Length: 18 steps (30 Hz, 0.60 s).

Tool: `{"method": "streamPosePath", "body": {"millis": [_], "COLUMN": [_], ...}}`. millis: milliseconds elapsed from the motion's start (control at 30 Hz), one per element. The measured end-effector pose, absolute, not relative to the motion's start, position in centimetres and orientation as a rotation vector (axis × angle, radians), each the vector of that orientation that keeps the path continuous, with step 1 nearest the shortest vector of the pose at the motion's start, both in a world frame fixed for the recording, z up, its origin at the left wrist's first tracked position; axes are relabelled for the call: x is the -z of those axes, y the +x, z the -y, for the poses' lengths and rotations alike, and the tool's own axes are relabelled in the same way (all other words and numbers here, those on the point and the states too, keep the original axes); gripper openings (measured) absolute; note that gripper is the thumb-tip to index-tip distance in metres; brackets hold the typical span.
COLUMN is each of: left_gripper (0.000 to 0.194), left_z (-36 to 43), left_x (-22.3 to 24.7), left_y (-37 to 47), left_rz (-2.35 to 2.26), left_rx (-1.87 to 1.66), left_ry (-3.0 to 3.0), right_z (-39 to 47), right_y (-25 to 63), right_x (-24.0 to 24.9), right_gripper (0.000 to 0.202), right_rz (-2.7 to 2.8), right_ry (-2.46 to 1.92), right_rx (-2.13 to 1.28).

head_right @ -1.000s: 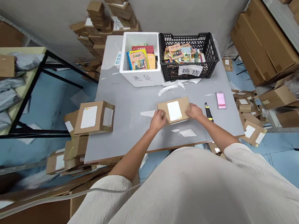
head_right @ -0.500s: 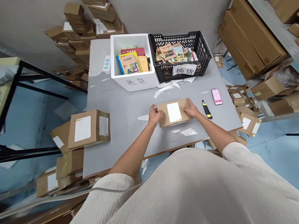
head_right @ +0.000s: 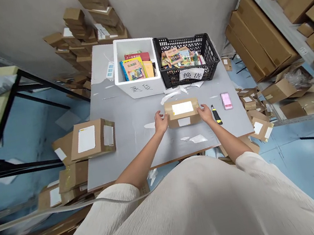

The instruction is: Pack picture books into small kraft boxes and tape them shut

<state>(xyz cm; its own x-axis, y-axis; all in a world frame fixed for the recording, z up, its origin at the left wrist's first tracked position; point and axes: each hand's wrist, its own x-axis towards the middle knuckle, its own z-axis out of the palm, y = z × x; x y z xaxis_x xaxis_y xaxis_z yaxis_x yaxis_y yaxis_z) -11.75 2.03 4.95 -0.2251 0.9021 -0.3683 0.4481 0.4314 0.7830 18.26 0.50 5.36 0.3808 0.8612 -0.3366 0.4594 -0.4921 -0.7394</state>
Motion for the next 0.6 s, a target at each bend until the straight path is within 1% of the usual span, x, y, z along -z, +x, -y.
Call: {"method": "streamPosePath", "body": {"millis": [67,167,300,433,600], "left_gripper": [0.065,0.070,0.073,0.074,0.089], "left_z": [-1.3,-0.7,-1.2,-2.7,-4.2], "left_x": [-4.3,-3.5,-2.6,-2.0,-1.6], "left_y": [-12.1,-12.5,-12.4,-12.0,-11.8], "left_rz": [-1.846,-1.831,-1.824,-1.797,-1.710], "left_rx": [-0.605,-0.530,-0.574,-0.641,-0.636], "left_ry": [1.172,1.172,1.187,1.186,1.165], "right_z": [0.3,1.0,0.3,-1.1,-2.1], "right_y": [18.6,18.8,18.6,18.0,17.6], "right_x": [-4.8,-4.3,-3.7,-3.1,-3.0], "right_gripper": [0.057,0.050,0.045,0.053,0.065], "right_rz": [1.141,1.150,1.032,0.958,1.059], "right_ry": [-2.199,-2.260,-2.215,-2.157,-2.071], "right_rx": [-0.989,-0.993,-1.041,-1.064,-1.102]}}
